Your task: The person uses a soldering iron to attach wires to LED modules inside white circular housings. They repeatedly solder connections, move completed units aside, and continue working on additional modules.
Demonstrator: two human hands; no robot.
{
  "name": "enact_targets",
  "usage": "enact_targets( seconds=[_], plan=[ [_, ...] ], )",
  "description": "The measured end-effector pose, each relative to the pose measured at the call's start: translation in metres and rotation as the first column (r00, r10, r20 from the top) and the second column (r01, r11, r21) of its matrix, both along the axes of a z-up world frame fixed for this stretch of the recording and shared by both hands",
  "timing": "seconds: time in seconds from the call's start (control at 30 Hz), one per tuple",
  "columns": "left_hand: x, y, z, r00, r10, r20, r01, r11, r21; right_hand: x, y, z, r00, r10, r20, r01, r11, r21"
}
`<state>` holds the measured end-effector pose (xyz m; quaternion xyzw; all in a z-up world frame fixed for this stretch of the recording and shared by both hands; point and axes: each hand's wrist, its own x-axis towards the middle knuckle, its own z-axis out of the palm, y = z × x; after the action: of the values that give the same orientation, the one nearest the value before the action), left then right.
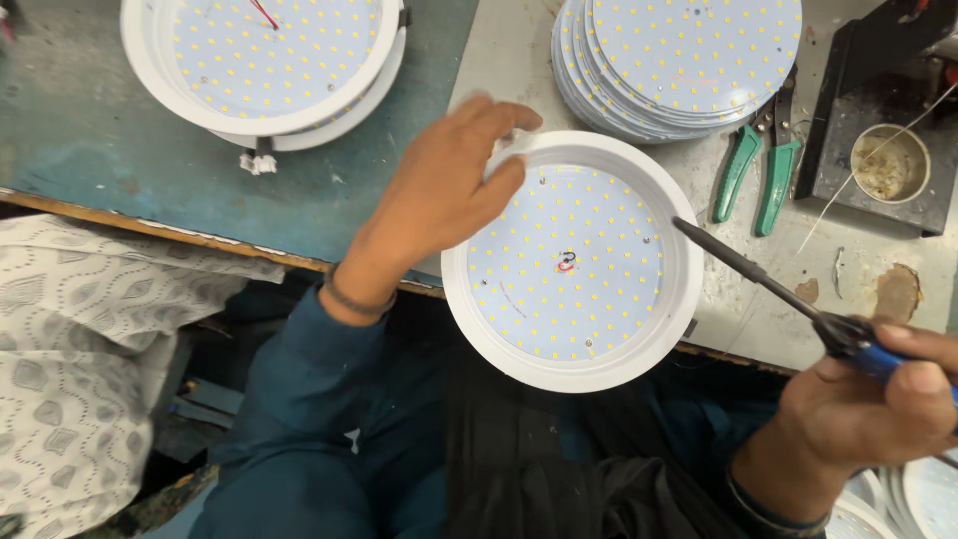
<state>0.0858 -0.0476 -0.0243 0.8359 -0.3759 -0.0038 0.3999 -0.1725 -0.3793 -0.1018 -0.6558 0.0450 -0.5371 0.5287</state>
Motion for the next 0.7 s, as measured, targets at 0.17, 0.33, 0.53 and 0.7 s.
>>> enact_targets(
  seconds=[0.17,0.33,0.53,0.7],
  plan=[
    [0.008,-0.009,-0.010,0.994,-0.076,-0.081,0.089,0.980,0.179,-0.001,-0.006,-0.030,0.997,-0.022,0.075,0.006,0.980,0.197],
    [0.064,0.036,0.009,0.942,0.011,0.336,0.016,0.997,-0.079,0.006,-0.007,-0.040,0.995,-0.010,0.103,-0.019,0.961,0.277],
    [0.251,0.062,-0.031,0.766,0.638,0.083,-0.584,0.636,0.504,0.002,-0.006,-0.049,0.996,0.014,0.087,-0.040,0.949,0.311],
    [0.276,0.008,-0.033,0.874,0.485,0.037,-0.423,0.720,0.549,0.014,-0.008,-0.040,0.995,0.022,0.102,-0.052,0.950,0.307]
  ],
)
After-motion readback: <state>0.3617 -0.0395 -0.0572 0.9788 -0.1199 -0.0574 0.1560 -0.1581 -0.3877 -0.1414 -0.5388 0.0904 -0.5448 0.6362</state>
